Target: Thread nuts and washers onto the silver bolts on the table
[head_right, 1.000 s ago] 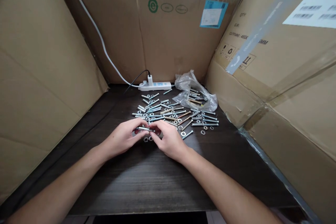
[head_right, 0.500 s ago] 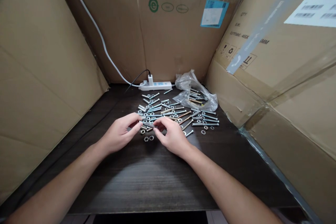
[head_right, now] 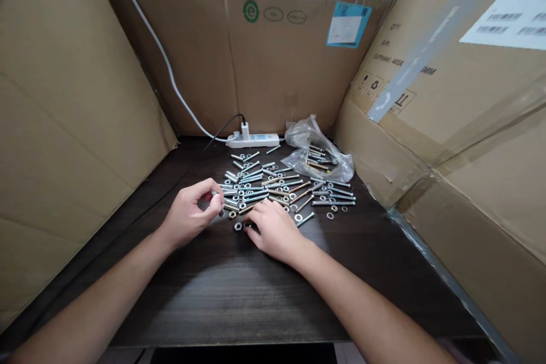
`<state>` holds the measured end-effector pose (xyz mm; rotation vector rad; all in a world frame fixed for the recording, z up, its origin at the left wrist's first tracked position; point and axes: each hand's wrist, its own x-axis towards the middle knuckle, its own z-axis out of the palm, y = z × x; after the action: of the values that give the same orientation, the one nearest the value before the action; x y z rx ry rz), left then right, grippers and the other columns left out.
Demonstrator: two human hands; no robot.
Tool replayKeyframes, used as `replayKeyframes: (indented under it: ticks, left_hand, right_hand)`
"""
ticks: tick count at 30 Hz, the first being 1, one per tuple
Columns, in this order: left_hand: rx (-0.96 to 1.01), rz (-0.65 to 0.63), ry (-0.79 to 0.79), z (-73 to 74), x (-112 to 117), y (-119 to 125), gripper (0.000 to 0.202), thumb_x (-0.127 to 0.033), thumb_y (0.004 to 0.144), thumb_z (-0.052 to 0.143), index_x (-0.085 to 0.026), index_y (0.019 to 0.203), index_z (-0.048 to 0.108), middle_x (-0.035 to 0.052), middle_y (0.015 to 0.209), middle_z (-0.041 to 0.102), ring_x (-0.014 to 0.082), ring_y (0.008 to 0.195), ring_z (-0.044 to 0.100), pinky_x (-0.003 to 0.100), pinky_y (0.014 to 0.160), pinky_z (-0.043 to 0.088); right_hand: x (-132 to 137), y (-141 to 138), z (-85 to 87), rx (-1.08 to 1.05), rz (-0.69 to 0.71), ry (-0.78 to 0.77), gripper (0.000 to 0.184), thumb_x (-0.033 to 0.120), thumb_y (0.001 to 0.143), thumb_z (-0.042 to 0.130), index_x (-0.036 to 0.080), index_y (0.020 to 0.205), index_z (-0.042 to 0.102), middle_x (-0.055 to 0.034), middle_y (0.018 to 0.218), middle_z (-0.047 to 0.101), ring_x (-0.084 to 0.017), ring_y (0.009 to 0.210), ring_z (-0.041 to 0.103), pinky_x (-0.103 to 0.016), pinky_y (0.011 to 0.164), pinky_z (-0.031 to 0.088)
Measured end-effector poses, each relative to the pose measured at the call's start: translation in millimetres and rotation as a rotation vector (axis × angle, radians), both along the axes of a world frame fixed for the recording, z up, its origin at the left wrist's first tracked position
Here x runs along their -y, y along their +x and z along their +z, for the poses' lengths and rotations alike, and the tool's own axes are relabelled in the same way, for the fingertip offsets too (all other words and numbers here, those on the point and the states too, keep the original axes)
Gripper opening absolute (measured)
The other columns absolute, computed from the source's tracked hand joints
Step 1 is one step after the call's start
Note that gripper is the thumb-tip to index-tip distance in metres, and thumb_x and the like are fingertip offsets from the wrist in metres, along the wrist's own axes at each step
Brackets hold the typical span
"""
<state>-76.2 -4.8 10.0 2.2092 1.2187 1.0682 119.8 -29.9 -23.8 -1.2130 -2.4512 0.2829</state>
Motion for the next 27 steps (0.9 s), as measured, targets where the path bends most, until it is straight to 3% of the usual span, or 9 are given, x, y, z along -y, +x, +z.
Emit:
replayKeyframes:
  ticks: [3,7,15,21,27]
  left_hand:
    - [0.011,-0.037,-0.102,-2.2,1.3,0.7,0.016,-0.022,0.082,0.045,-0.017,0.067,0.046,-0.0046,0.057,0.05,0.0086,0.052,0.046,0.021,0.054,0.035]
    - [-0.015,-0.119,-0.21,-3.6,2.0,2.1,0.016,-0.03,0.09,0.039,-0.018,0.081,0.046,-0.0065,0.056,0.049,0.0081,0.047,0.047,0.02,0.052,0.036]
    - [-0.136,-0.199,-0.141,-9.6,-2.4,2.8,0.022,-0.032,0.092,0.037,-0.018,0.091,0.054,-0.0001,0.079,0.058,0.0134,0.071,0.054,0.024,0.066,0.04]
    - [-0.142,-0.196,-0.16,-9.2,-2.6,2.3,0.023,-0.034,0.093,0.037,-0.019,0.091,0.054,-0.0005,0.081,0.059,0.0135,0.072,0.054,0.024,0.068,0.04]
    - [-0.153,-0.15,-0.196,-10.4,-1.6,2.2,0.018,-0.034,0.091,0.039,-0.02,0.094,0.05,-0.0014,0.079,0.058,0.0133,0.07,0.053,0.024,0.067,0.04]
  right_hand:
    - [-1.1,0.8,-0.8,-0.012,-0.024,-0.016,0.007,0.024,0.082,0.062,0.019,0.086,0.062,-0.0038,0.089,0.063,-0.018,0.09,0.053,-0.032,0.083,0.039]
    - [-0.4,0.9,-0.6,-0.017,-0.034,-0.035,0.006,0.021,0.08,0.063,0.018,0.083,0.058,-0.0029,0.087,0.062,-0.017,0.086,0.052,-0.031,0.079,0.039]
    - [4.0,-3.0,4.2,0.032,-0.046,-0.009,0.013,0.015,0.076,0.058,0.019,0.089,0.054,-0.0025,0.087,0.061,-0.017,0.084,0.052,-0.029,0.076,0.037]
    - [4.5,-0.9,5.2,0.137,-0.109,0.082,0.011,0.028,0.081,0.057,0.017,0.083,0.058,-0.0057,0.09,0.061,-0.02,0.089,0.049,-0.032,0.081,0.035]
    - [1.8,0.5,3.3,0.12,-0.093,0.039,0.008,0.025,0.079,0.058,0.017,0.08,0.058,-0.0043,0.085,0.061,-0.019,0.087,0.049,-0.031,0.08,0.036]
